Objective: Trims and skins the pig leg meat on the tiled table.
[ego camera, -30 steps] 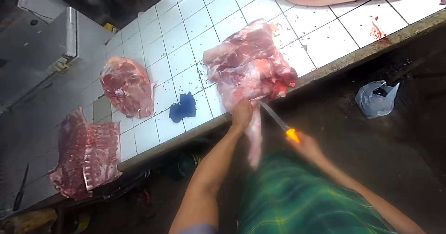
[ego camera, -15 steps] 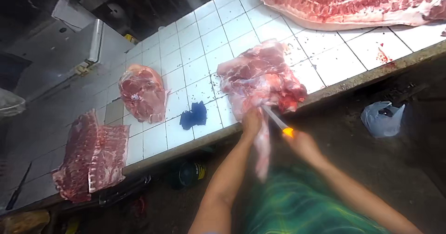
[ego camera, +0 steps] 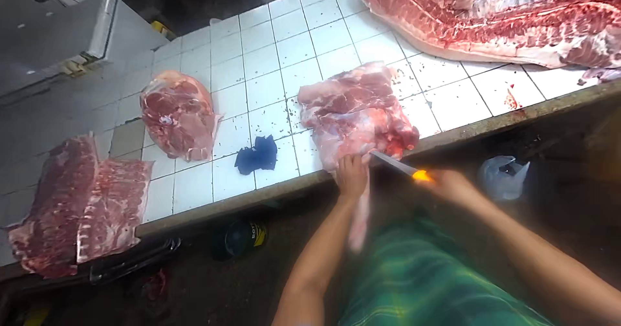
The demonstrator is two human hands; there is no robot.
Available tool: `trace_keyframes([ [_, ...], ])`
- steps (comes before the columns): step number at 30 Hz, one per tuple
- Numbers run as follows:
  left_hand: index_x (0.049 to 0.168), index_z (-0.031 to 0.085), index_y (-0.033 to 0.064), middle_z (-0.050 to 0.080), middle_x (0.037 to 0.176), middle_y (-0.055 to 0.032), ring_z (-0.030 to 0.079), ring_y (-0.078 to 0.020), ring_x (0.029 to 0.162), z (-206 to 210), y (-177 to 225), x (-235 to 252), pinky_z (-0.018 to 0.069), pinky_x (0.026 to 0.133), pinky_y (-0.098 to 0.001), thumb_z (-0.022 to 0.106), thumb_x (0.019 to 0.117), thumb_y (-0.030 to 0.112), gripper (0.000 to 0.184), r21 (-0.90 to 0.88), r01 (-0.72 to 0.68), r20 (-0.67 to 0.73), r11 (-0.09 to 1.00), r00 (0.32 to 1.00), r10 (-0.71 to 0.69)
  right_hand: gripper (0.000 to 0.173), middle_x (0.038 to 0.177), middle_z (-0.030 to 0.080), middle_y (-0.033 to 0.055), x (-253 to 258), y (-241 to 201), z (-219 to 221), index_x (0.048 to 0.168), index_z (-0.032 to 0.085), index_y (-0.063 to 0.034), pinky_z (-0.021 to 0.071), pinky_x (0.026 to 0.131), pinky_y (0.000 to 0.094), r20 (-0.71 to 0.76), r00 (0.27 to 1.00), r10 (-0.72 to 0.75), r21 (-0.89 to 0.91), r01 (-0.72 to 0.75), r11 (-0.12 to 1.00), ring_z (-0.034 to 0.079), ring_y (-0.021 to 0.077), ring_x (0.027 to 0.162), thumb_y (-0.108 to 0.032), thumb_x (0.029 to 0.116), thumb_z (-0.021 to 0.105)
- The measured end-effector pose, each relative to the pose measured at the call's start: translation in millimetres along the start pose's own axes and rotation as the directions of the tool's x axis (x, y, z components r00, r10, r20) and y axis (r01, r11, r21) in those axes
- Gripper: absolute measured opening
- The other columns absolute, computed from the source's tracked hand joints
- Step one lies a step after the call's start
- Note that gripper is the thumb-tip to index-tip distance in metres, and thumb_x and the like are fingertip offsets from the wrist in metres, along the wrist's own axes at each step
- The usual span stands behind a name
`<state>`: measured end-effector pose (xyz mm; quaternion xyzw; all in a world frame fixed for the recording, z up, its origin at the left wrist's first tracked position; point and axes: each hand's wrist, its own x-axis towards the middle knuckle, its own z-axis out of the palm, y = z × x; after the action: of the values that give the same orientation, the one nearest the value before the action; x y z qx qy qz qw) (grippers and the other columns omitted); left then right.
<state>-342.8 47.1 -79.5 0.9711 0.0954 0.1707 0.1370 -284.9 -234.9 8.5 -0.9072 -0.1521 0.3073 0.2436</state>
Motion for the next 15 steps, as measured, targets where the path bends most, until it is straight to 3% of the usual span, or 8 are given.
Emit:
trace_keyframes([
  [2,0.127,0.068,0.0072,0.058,0.142,-0.0212,0.050,-0.0420,0.137,10.8,10.1,10.8,0.0442,0.109,-0.0600,0.061,0.0992,0.026,0.035,-0.012,-0.046,-0.061,0.999,0.997,0.045,0.052,0.090,0.067,0.0153,11.0,-0.9,-13.4,0.102,0.069,-0.0061,0.0525,0.081,0.0578,0.031,0.999,-0.019,-0.008,0.019,1.000,0.066,0.0324,0.088,-0.057,0.1003,0.058],
  [5,0.124,0.068,0.0075,0.050,0.152,-0.0195,0.040,-0.0420,0.146,16.5,16.4,30.3,0.0405,0.112,-0.0627,0.069,0.0958,0.026,0.033,0.008,-0.032,0.016,0.999,0.999,0.032,0.054,0.091,0.067,0.0148,27.0,11.1,-28.0,0.102,0.069,-0.0060,0.0524,0.081,0.0566,0.124,0.991,-0.044,0.002,0.045,0.999,0.066,0.0311,0.088,-0.059,0.0997,0.058],
  [9,0.115,0.073,0.0082,0.062,0.137,-0.0156,0.052,-0.0393,0.134,32.4,11.6,52.5,0.0455,0.107,-0.0603,0.068,0.0964,0.027,0.027,0.083,0.021,-0.031,0.996,0.999,-0.018,0.055,0.094,0.068,0.0150,40.8,49.4,-62.7,0.109,0.069,-0.0069,0.0530,0.082,0.0564,0.225,0.970,-0.090,0.033,0.084,0.996,0.066,0.0307,0.089,-0.060,0.0999,0.056],
  [12,0.113,0.072,0.0038,0.066,0.129,-0.0197,0.059,-0.0430,0.124,31.4,13.1,66.7,0.0493,0.100,-0.0600,0.067,0.0959,0.019,0.024,0.147,0.087,-0.051,0.985,0.995,-0.081,0.053,0.089,0.064,0.0116,56.5,84.1,-82.0,0.112,0.066,-0.0088,0.0524,0.076,0.0508,0.274,0.955,-0.111,0.135,0.076,0.988,0.063,0.0260,0.080,-0.059,0.1013,0.054],
  [15,0.108,0.069,-0.0016,0.066,0.124,-0.0238,0.063,-0.0440,0.116,25.1,9.7,79.5,0.0538,0.096,-0.0571,0.067,0.0941,0.010,0.018,0.212,0.125,-0.049,0.969,0.992,-0.117,0.059,0.089,0.063,0.0108,76.3,118.4,-94.6,0.117,0.062,-0.0094,0.0539,0.071,0.0485,0.321,0.938,-0.131,0.196,0.070,0.978,0.063,0.0244,0.076,-0.064,0.0941,0.063],
])
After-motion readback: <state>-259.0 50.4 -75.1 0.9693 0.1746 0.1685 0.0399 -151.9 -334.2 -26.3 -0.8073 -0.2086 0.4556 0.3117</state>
